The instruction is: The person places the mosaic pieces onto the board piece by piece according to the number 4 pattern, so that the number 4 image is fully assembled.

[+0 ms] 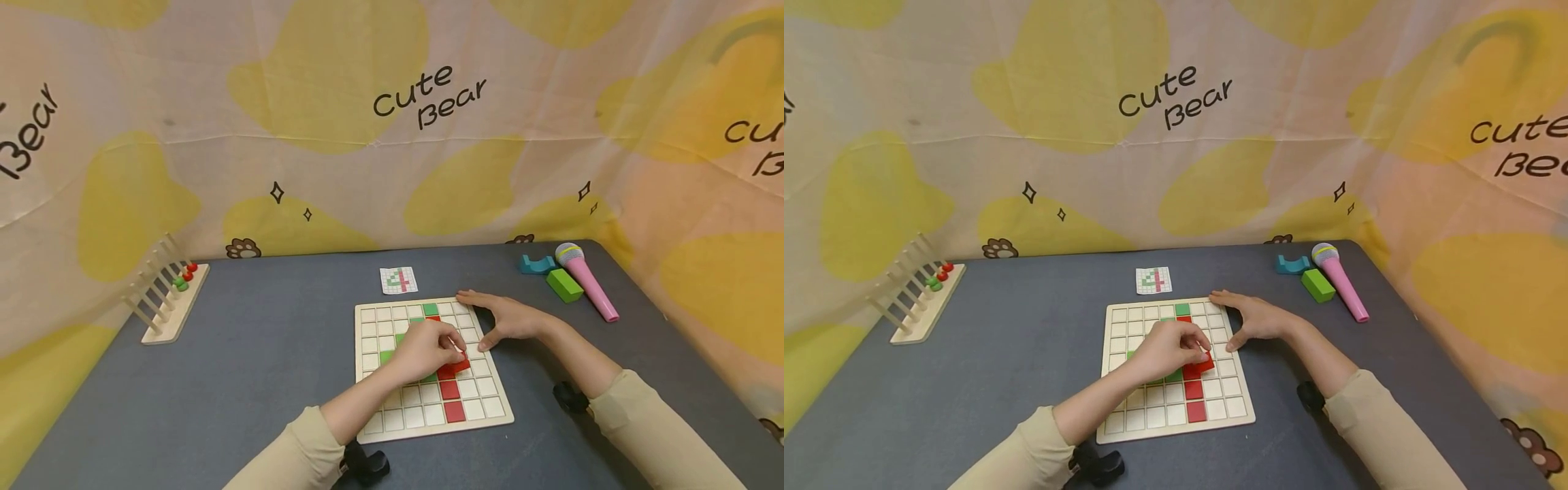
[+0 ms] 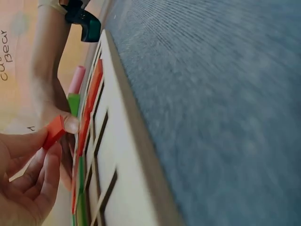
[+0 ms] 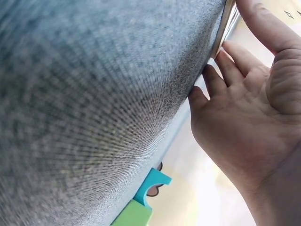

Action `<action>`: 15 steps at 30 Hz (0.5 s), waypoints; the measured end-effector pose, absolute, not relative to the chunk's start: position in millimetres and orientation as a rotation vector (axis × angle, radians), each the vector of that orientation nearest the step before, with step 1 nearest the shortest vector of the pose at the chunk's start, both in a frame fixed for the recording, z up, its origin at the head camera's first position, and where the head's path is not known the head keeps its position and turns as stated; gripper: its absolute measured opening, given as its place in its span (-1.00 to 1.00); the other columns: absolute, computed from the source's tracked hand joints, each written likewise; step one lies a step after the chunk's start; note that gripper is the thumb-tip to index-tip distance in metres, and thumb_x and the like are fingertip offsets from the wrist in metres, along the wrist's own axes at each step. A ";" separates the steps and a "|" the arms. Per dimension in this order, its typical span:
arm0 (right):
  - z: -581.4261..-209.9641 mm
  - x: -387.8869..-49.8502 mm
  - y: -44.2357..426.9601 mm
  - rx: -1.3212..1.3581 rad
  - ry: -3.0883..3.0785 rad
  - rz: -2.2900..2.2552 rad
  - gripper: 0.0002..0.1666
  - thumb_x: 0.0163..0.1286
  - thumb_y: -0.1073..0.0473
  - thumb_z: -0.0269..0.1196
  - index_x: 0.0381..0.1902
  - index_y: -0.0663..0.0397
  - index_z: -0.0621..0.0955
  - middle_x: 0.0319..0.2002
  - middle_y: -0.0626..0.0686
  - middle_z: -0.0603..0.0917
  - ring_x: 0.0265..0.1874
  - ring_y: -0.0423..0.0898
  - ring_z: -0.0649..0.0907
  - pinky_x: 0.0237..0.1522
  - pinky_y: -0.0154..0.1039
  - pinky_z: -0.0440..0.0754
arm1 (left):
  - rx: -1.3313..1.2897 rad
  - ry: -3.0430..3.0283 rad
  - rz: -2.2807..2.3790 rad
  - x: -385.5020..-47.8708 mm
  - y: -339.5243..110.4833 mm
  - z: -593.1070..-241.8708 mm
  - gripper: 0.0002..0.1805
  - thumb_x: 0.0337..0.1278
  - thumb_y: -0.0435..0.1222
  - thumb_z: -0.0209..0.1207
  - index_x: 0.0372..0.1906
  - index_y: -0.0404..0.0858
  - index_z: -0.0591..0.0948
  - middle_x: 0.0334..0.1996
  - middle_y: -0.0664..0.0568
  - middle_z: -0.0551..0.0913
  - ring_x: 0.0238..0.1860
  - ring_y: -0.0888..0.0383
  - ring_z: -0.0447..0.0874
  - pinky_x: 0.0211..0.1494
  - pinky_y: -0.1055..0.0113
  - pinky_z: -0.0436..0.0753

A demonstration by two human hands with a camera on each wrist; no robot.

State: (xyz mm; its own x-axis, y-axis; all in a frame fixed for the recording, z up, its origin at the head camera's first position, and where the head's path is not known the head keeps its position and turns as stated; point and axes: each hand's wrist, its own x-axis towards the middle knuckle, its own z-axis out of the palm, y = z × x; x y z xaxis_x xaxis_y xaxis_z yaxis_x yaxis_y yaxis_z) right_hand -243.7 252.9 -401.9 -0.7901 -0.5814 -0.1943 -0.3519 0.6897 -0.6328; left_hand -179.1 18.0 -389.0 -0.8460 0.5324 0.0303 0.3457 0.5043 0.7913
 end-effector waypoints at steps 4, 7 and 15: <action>-401.9 -244.0 252.8 -0.738 2.518 -0.830 0.26 -0.07 -0.08 0.55 0.53 0.09 0.20 0.57 0.25 0.09 0.56 0.29 0.06 0.42 0.44 0.05 | 0.721 2.526 1.257 -179.9 25.4 -393.1 -0.94 0.01 -0.40 0.35 -0.43 -0.18 0.75 -0.54 0.03 0.76 -0.59 0.44 0.45 -0.46 0.55 0.37; -402.5 -243.8 252.4 -0.744 2.519 -0.831 0.26 -0.08 -0.09 0.56 0.52 0.10 0.21 0.57 0.25 0.09 0.56 0.30 0.06 0.43 0.43 0.05 | 0.745 2.534 1.223 -179.3 28.5 -396.1 -0.95 0.02 -0.41 0.35 -0.44 -0.20 0.75 -0.55 0.05 0.74 -0.59 0.46 0.44 -0.46 0.57 0.39; -402.0 -243.8 251.7 -0.753 2.523 -0.827 0.26 -0.08 -0.10 0.55 0.52 0.10 0.21 0.56 0.25 0.10 0.56 0.31 0.06 0.42 0.45 0.05 | 0.822 2.659 1.120 -176.1 32.8 -399.6 -0.93 0.03 -0.40 0.36 -0.47 -0.19 0.74 -0.60 0.11 0.71 -0.61 0.48 0.39 -0.47 0.59 0.40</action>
State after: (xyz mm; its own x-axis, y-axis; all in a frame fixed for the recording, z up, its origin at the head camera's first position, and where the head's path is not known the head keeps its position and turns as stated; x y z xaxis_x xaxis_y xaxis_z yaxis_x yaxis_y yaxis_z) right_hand -243.8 251.7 -402.0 -0.7847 -0.5923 -0.1828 -0.3692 0.6835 -0.6297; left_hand -176.1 32.8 -399.6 -0.8407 0.5358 0.0786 0.4305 0.5733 0.6971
